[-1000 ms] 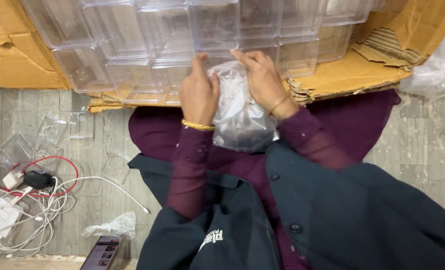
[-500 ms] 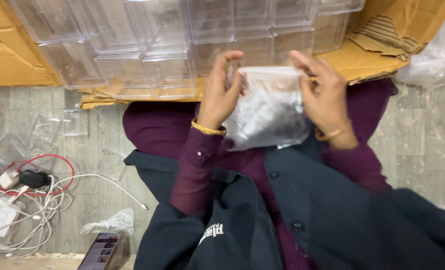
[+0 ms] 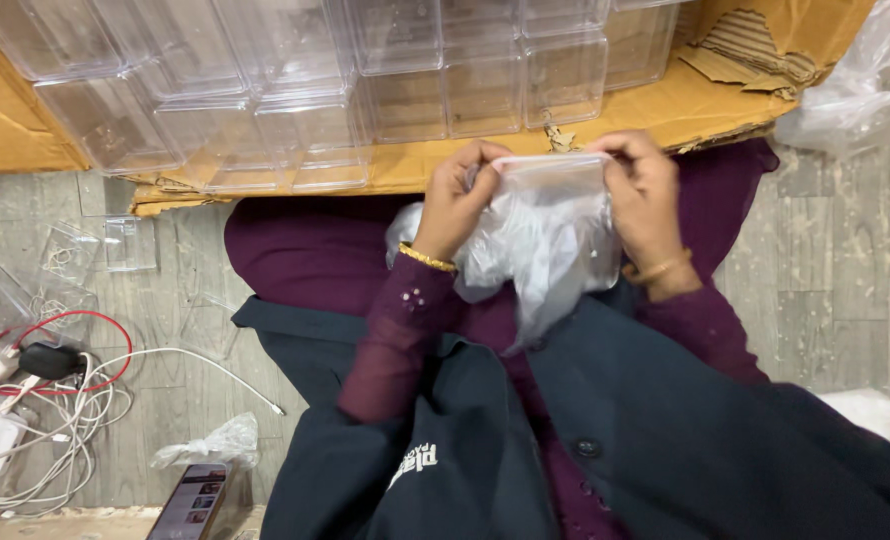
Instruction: The person sits on the floor and unpacks clear plastic boxes from plastic bags, pulling each box out and placing it onto a large stack of boxes in front of them. They open and empty bags one at a time and arrange the boxes on the pile.
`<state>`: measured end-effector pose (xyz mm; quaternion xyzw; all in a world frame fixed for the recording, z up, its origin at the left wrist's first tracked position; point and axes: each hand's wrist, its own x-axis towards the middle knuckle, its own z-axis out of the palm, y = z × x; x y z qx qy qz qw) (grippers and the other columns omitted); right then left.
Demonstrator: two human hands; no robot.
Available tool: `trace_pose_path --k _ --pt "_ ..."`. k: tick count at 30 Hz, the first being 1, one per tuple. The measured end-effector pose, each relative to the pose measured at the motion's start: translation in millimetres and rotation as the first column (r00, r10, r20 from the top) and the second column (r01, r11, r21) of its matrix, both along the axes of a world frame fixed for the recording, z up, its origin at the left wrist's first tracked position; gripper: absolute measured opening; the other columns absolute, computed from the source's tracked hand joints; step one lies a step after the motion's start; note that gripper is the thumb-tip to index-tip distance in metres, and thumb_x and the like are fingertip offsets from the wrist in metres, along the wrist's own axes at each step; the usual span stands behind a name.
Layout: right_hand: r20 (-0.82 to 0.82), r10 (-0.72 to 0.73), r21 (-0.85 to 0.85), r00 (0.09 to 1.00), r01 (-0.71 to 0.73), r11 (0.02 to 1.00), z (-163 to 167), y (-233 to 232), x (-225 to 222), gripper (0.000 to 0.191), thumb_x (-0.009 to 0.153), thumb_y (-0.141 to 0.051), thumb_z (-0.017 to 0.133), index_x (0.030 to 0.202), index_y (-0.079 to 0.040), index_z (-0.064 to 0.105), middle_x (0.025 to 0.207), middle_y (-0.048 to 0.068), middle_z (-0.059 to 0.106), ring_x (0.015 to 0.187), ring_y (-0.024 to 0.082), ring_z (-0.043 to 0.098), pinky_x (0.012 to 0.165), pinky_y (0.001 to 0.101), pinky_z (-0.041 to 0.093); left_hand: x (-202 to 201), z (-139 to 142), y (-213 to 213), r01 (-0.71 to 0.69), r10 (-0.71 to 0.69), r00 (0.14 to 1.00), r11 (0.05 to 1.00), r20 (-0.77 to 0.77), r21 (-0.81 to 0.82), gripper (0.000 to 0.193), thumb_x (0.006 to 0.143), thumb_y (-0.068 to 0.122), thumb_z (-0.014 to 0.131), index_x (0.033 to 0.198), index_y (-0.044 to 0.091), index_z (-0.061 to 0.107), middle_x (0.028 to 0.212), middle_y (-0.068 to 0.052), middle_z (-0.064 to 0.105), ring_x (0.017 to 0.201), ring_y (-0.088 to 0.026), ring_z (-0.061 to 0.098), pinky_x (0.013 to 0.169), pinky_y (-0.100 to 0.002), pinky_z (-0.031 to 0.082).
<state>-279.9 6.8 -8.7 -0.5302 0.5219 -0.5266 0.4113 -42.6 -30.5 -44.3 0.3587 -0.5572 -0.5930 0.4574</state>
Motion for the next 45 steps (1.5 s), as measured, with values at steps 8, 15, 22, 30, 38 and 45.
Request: trace_pose_path --k 8,15,22,30,38,45 --pt "-0.212 -0.012 -0.064 0.977 -0.002 0.998 -20.0 -20.3 -11.3 0.017 0.106 0.002 0.057 0.12 0.003 0.067 0.108 0.006 0.068 0.096 0.014 0.066 0.086 0.0263 0.053 -12.4 12.8 -30.3 -0.152 0.342 0.692 0.93 0.636 -0.334 0.027 0.103 0.032 0.064 0.099 0.006 0.072 0.067 -0.014 0.064 0.067 -0.035 0.065 0.061 -0.047 0.046" --pt "0.63 0.235 0.104 0.74 -0.381 0.919 7.8 -45.8 -15.0 0.039 0.105 -0.031 0.06 0.131 -0.001 0.061 0.121 0.007 0.069 0.11 0.015 0.067 0.1 0.0308 0.055 -35.2 68.5 -71.1 -0.171 0.356 0.899 0.821 0.255 -0.544 0.025 0.101 0.028 0.069 0.095 0.004 0.069 0.076 -0.013 0.064 0.061 -0.026 0.061 0.059 -0.038 0.048" --pt "0.51 0.482 0.067 0.713 -0.591 0.804 1.2 -3.1 -14.0 0.064 0.103 -0.04 0.075 0.14 0.009 0.06 0.121 0.006 0.064 0.112 0.013 0.06 0.102 0.0294 0.05 -57.2 62.2 -76.9 -0.071 0.244 0.903 0.897 0.355 -0.436 0.025 0.096 0.032 0.075 0.095 0.006 0.074 0.073 -0.008 0.067 0.06 -0.019 0.06 0.058 -0.032 0.047" --pt "0.322 -0.291 -0.072 0.901 0.33 0.941 -63.5 47.7 -206.5 0.05 0.112 -0.041 0.067 0.139 -0.003 0.05 0.132 0.007 0.055 0.121 0.02 0.056 0.105 0.0382 0.049 -51.3 17.5 -64.4 0.153 -0.153 0.988 0.985 -0.006 0.082 0.031 0.098 0.023 0.066 0.119 0.001 0.07 0.093 0.0 0.067 0.084 -0.008 0.061 0.076 -0.024 0.052" --pt "0.442 -0.786 0.255 0.432 0.779 0.572 -83.0 -16.8 -312.2 0.059 0.091 -0.044 0.07 0.137 -0.015 0.046 0.145 0.005 0.05 0.134 0.027 0.043 0.108 0.0534 0.046 -63.4 24.4 -57.5 0.034 -0.034 0.99 0.999 0.137 0.002 0.032 0.107 0.03 0.055 0.105 0.003 0.073 0.085 0.003 0.067 0.083 -0.005 0.058 0.075 -0.022 0.046" --pt "0.382 -0.523 -0.102 0.762 0.597 0.796 -35.0 -76.2 -288.8 0.028 0.11 -0.029 0.069 0.124 -0.008 0.059 0.119 0.01 0.059 0.109 0.025 0.056 0.1 0.043 0.047 -54.5 40.6 -48.9 -0.047 0.049 0.991 0.999 0.126 -0.014 0.031 0.107 0.03 0.056 0.1 0.004 0.071 0.083 0.003 0.062 0.078 -0.004 0.052 0.07 -0.023 0.044"
